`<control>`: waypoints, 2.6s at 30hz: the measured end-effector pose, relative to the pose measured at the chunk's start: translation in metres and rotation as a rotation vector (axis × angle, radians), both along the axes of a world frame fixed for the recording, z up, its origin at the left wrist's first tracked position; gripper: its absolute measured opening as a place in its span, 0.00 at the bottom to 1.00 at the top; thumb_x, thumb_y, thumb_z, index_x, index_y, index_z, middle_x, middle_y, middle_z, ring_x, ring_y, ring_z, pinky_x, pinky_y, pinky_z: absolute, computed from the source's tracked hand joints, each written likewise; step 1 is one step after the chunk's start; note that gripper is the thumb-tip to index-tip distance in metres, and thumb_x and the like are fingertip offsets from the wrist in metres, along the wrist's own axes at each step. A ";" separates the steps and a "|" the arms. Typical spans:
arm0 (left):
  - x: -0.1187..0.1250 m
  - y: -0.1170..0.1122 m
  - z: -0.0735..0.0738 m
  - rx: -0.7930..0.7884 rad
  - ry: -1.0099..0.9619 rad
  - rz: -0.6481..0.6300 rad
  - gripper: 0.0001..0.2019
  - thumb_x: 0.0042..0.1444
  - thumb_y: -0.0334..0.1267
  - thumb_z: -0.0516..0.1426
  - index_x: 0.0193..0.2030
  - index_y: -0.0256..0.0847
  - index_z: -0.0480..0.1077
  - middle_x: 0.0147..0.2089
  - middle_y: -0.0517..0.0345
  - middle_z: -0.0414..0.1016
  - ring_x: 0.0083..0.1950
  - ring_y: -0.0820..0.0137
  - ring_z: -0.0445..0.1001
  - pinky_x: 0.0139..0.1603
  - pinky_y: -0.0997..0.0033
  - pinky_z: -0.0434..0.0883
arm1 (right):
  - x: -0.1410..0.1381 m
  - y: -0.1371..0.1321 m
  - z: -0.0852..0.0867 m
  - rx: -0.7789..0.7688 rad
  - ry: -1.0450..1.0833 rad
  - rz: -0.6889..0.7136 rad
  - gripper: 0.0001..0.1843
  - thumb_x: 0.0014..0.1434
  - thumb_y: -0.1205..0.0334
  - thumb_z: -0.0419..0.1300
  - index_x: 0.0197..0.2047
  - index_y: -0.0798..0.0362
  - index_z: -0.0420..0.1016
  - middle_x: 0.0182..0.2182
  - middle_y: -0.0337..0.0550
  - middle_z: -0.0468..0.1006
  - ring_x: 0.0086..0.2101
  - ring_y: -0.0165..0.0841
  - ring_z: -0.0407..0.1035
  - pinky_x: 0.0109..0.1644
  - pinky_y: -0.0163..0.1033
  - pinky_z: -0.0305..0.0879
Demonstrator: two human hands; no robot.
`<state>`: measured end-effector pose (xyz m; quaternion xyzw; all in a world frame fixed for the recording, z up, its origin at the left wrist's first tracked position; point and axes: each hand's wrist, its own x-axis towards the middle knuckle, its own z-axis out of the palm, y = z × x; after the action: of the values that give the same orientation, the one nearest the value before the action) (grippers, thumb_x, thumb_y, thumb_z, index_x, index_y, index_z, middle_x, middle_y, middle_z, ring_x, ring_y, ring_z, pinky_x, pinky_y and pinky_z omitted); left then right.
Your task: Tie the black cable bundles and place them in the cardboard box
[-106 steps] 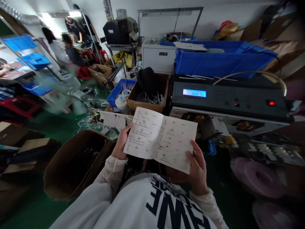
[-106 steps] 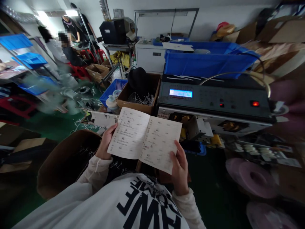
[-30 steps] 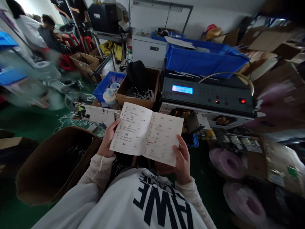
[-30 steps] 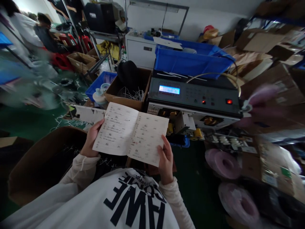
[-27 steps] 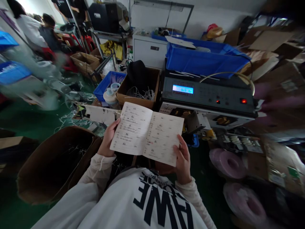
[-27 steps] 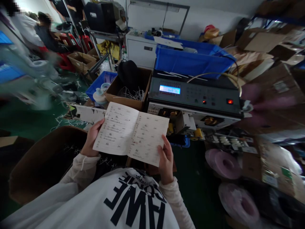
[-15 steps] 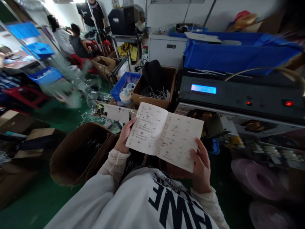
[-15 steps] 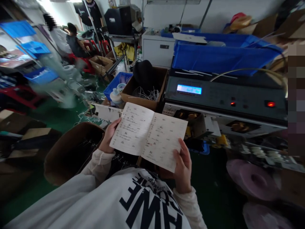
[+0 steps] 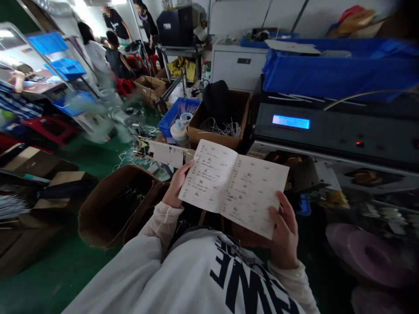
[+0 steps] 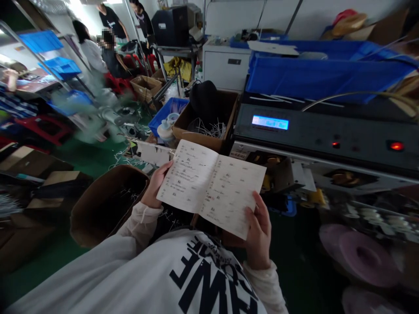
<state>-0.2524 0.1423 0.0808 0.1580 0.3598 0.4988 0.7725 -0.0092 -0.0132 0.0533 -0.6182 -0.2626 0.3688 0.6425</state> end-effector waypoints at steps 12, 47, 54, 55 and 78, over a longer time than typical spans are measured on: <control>0.004 0.000 0.005 -0.037 -0.010 -0.026 0.09 0.53 0.36 0.59 0.37 0.34 0.77 0.37 0.52 0.81 0.45 0.59 0.78 0.49 0.64 0.73 | 0.001 0.002 0.005 -0.005 -0.055 -0.026 0.29 0.55 0.55 0.62 0.61 0.45 0.66 0.55 0.43 0.71 0.55 0.44 0.64 0.54 0.46 0.65; 0.008 -0.007 0.010 -0.012 0.000 -0.059 0.09 0.52 0.36 0.59 0.36 0.32 0.76 0.32 0.53 0.80 0.36 0.64 0.79 0.42 0.68 0.74 | -0.003 0.007 -0.006 0.006 0.027 0.002 0.33 0.54 0.52 0.62 0.63 0.44 0.63 0.56 0.45 0.70 0.54 0.46 0.66 0.52 0.48 0.69; 0.020 -0.015 0.017 -0.063 -0.008 -0.096 0.07 0.54 0.34 0.58 0.33 0.32 0.76 0.30 0.56 0.79 0.30 0.69 0.76 0.33 0.73 0.73 | -0.012 0.009 -0.005 0.009 0.103 0.048 0.32 0.56 0.52 0.61 0.63 0.42 0.62 0.57 0.43 0.70 0.53 0.44 0.66 0.51 0.48 0.69; 0.022 -0.016 0.018 -0.056 -0.023 -0.119 0.08 0.54 0.35 0.58 0.34 0.32 0.76 0.30 0.55 0.79 0.30 0.69 0.76 0.34 0.73 0.73 | -0.012 0.009 -0.005 0.007 0.103 0.057 0.32 0.56 0.52 0.61 0.63 0.42 0.62 0.57 0.44 0.69 0.53 0.44 0.67 0.51 0.48 0.69; 0.052 -0.038 0.022 -0.046 -0.091 -0.370 0.08 0.53 0.36 0.59 0.38 0.36 0.75 0.35 0.52 0.79 0.37 0.63 0.78 0.42 0.67 0.72 | -0.019 0.007 -0.007 0.027 -0.109 0.090 0.25 0.66 0.45 0.45 0.61 0.44 0.65 0.62 0.41 0.63 0.60 0.39 0.58 0.60 0.47 0.60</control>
<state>-0.2001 0.1047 0.1028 0.1809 0.3007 0.3463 0.8700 -0.0280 -0.0058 0.0463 -0.6165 -0.3296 0.3594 0.6182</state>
